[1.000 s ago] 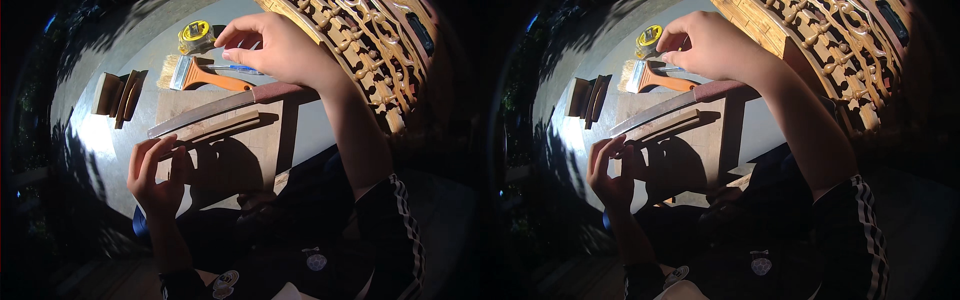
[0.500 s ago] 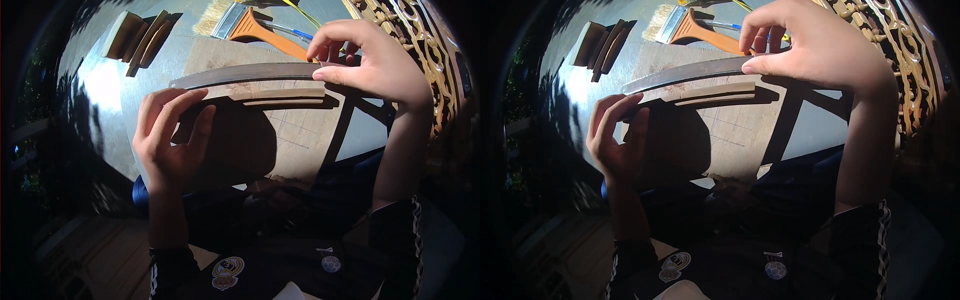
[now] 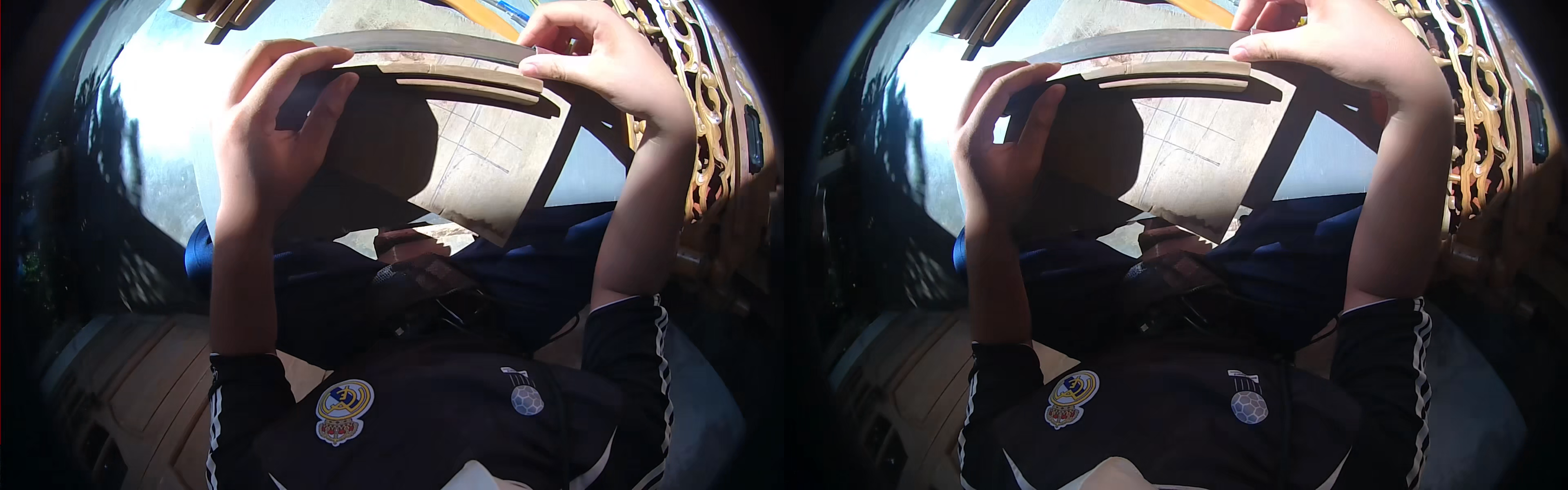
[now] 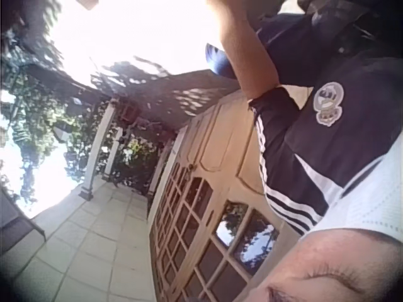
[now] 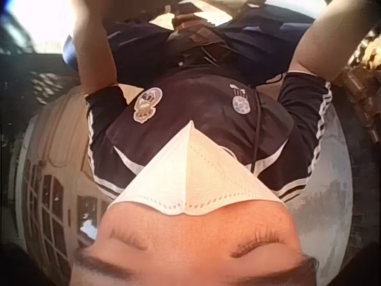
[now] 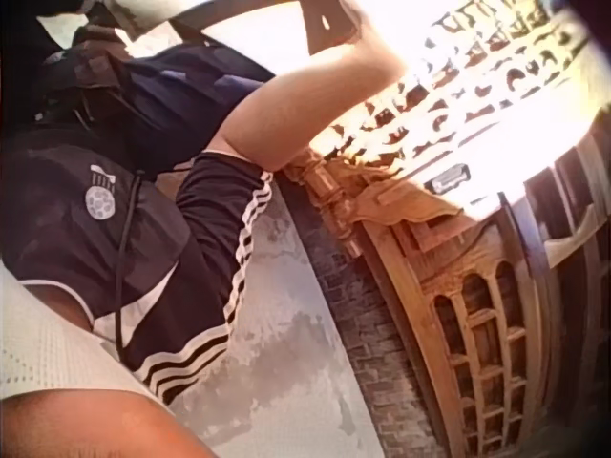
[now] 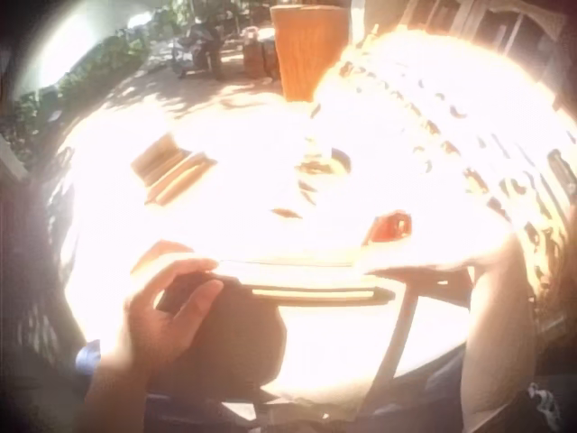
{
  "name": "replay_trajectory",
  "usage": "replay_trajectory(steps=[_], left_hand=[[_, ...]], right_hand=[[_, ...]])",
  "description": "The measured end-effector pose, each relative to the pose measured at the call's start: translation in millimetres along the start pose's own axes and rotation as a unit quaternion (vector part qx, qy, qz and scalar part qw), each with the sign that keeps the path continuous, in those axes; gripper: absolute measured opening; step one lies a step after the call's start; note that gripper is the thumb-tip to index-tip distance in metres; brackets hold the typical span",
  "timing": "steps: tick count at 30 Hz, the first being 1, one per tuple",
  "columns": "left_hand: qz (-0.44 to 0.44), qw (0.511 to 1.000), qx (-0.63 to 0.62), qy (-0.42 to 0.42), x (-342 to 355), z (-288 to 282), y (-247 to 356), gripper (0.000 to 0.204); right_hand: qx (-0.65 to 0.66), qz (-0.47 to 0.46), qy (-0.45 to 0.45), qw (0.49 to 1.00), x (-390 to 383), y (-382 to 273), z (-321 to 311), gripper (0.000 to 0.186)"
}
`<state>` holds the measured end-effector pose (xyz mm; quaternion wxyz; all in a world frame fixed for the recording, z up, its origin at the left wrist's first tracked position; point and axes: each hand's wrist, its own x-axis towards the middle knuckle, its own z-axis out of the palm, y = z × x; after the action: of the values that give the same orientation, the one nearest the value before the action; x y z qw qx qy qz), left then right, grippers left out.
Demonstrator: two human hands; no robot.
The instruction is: The recorder measures, marks, and files small wooden strips on a workshop table.
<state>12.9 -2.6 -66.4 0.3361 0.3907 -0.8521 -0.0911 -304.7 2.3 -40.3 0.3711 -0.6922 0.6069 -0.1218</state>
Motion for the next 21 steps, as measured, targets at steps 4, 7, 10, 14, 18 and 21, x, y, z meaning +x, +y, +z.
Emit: replay_trajectory(steps=[4,7,10,14,18,21], left_hand=[[0.001,1.000,-0.016,0.010,9.1,7.4,9.6,0.012],[0.018,0.999,0.025,0.006,14.5,7.9,6.5,0.011],[-0.010,0.998,0.056,0.002,14.3,4.1,6.2,0.010],[-0.008,0.998,0.060,0.001,14.1,7.2,4.5,0.012],[-0.025,0.997,0.070,-0.002,11.1,3.1,2.7,0.013],[-0.014,0.997,0.075,-0.003,8.7,0.4,-0.1,0.014]], right_hand=[[0.011,0.039,0.017,0.999,-40.5,13.6,17.2,0.024],[0.021,0.062,0.024,0.998,-55.7,25.0,33.5,0.025],[0.024,0.066,0.027,0.997,-53.4,30.0,44.3,0.027],[0.011,0.042,0.013,0.999,-33.5,24.0,54.4,0.030],[-0.015,-0.004,-0.008,1.000,-3.2,6.4,59.3,0.032],[-0.044,-0.045,-0.025,0.998,19.8,-11.0,58.9,0.034]])
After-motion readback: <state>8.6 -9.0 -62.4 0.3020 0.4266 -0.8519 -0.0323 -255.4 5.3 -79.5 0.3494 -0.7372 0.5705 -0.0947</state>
